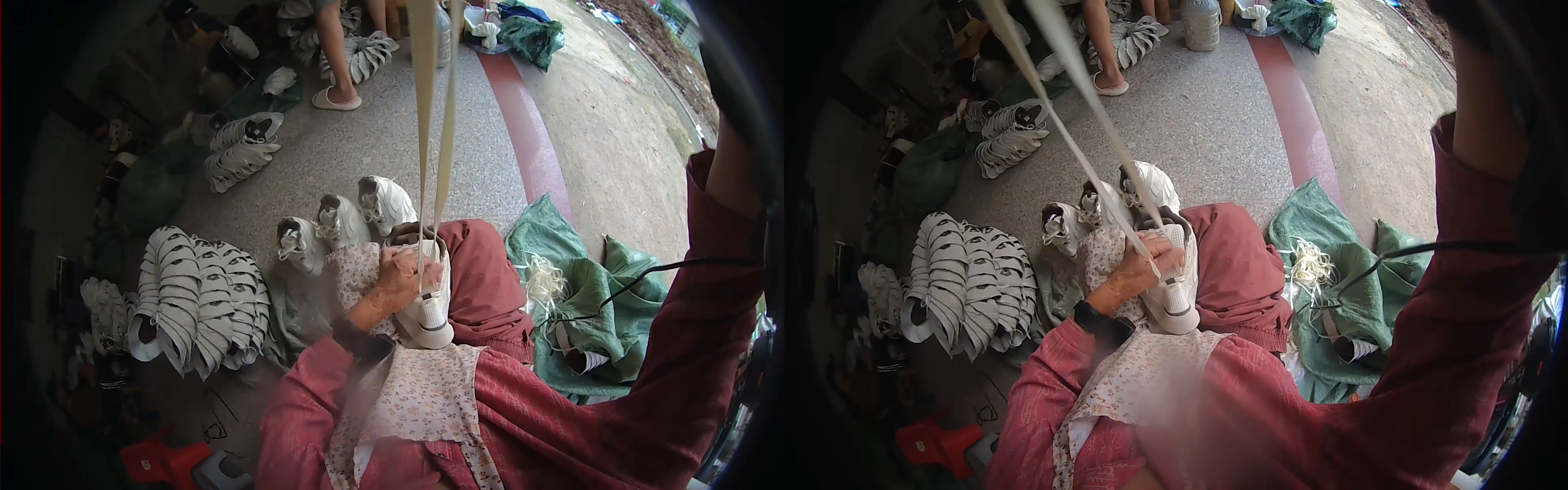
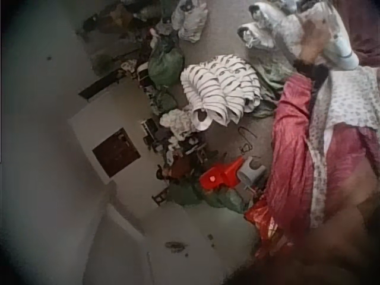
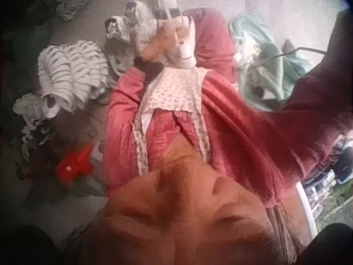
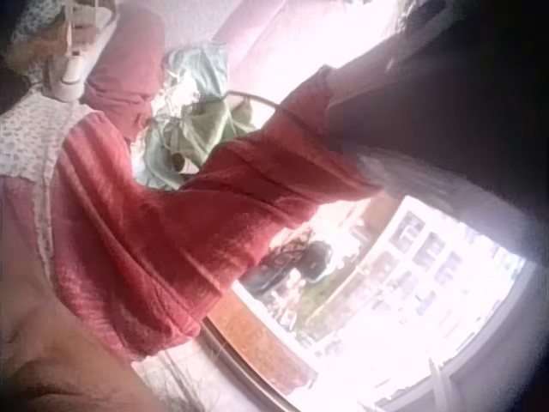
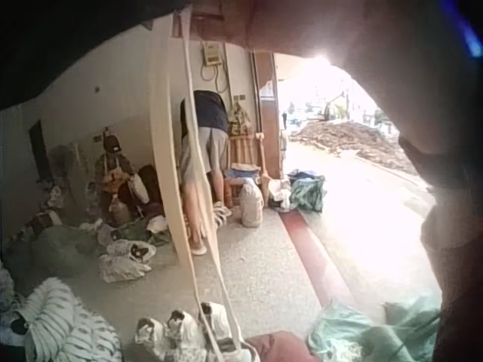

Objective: The person sits on the floor and laces a white sneaker by hand. They thread a long white lace through the eyelets, pull it tight, and adjust the fit repeatedly. The person works on a single shoe while surrounded by stacks of similar footwear.

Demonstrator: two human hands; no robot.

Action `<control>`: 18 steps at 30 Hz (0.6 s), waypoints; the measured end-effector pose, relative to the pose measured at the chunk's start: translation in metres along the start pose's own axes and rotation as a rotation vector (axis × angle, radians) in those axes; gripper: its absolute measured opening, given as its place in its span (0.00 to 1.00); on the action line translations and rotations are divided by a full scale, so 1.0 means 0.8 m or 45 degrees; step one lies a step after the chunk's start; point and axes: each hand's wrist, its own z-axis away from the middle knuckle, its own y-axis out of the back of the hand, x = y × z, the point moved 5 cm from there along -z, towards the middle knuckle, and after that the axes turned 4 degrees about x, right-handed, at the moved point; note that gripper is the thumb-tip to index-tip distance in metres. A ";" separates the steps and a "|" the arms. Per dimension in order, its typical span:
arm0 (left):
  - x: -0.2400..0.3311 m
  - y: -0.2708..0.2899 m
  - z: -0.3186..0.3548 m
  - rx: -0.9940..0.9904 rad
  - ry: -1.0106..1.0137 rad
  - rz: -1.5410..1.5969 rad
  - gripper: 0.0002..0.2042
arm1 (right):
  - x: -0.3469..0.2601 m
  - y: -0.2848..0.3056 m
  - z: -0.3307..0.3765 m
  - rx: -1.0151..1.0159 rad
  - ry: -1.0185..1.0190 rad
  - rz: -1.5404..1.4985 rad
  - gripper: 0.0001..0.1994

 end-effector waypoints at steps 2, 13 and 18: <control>0.001 0.005 -0.001 0.156 0.012 0.148 0.19 | 0.001 0.026 0.003 0.050 -0.027 -0.079 0.11; -0.029 0.051 0.059 0.608 0.293 1.499 0.16 | -0.002 0.333 0.097 0.671 -0.030 -0.400 0.11; -0.064 0.102 0.095 0.664 0.287 1.994 0.16 | 0.029 0.643 0.221 0.891 -0.167 -0.320 0.08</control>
